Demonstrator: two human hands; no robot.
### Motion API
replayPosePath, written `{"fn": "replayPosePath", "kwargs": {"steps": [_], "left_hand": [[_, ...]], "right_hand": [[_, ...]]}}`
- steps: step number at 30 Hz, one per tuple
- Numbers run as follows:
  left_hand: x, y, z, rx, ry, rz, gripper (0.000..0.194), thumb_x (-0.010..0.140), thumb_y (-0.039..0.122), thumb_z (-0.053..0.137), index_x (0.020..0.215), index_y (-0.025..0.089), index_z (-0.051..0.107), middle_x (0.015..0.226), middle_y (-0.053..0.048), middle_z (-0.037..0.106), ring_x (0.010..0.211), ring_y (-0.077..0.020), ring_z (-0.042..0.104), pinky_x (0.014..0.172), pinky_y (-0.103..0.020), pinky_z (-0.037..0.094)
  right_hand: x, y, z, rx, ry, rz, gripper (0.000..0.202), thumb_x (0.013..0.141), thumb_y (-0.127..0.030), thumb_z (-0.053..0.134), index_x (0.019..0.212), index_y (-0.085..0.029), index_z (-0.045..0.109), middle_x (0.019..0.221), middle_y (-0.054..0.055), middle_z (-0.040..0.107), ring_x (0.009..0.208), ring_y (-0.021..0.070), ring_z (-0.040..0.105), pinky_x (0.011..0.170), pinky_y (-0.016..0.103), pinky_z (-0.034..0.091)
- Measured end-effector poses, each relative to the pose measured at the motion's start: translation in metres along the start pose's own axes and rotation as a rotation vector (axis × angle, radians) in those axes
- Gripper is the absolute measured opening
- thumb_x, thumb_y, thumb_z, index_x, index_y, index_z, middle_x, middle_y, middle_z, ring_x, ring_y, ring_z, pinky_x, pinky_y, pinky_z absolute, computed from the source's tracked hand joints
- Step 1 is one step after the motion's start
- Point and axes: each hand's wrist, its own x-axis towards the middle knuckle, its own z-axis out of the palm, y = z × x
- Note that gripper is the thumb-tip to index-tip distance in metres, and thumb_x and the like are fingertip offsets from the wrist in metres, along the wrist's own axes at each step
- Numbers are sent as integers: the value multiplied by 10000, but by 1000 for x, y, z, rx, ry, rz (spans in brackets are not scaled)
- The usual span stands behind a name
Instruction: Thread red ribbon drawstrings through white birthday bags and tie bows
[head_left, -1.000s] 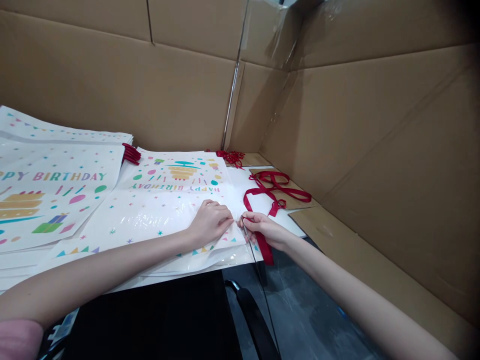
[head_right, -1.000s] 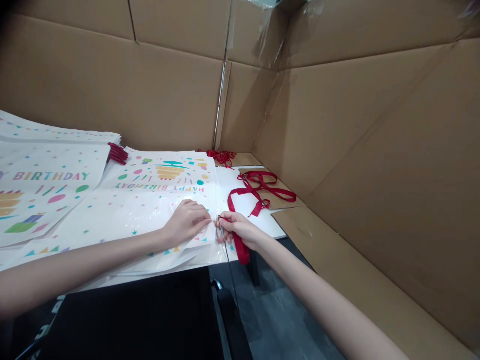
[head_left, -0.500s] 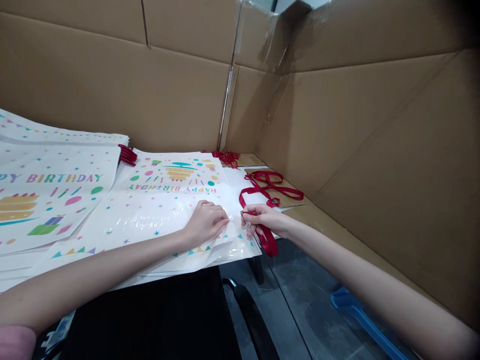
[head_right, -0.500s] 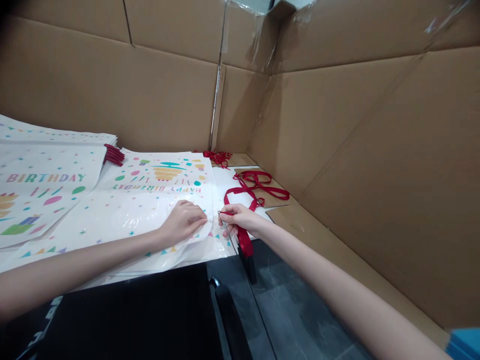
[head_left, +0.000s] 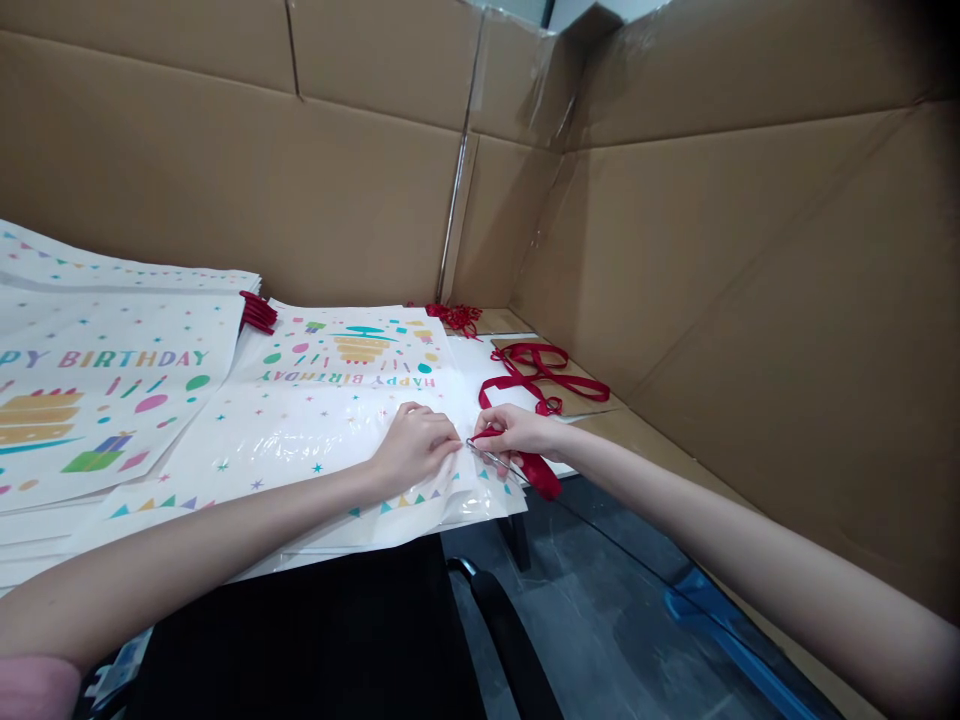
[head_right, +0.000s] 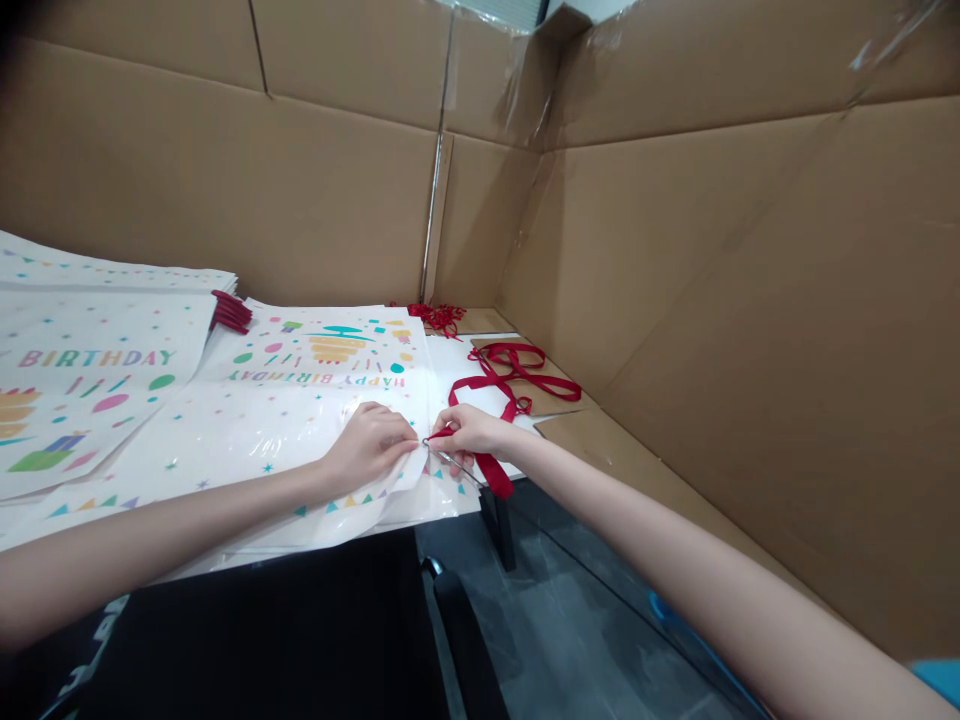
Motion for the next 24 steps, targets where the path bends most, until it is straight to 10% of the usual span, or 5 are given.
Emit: {"fn": "replayPosePath", "kwargs": {"steps": [24], "left_hand": [[-3, 5, -13, -5, -160, 20, 193, 925, 328, 477, 925, 241, 649, 890, 21, 694, 889, -158, 612, 1098, -515, 180]], "right_hand": [[17, 5, -5, -92, -47, 91, 542, 557, -497, 820, 835, -160, 499, 570, -24, 589, 479, 117, 599, 395, 164, 360]]}}
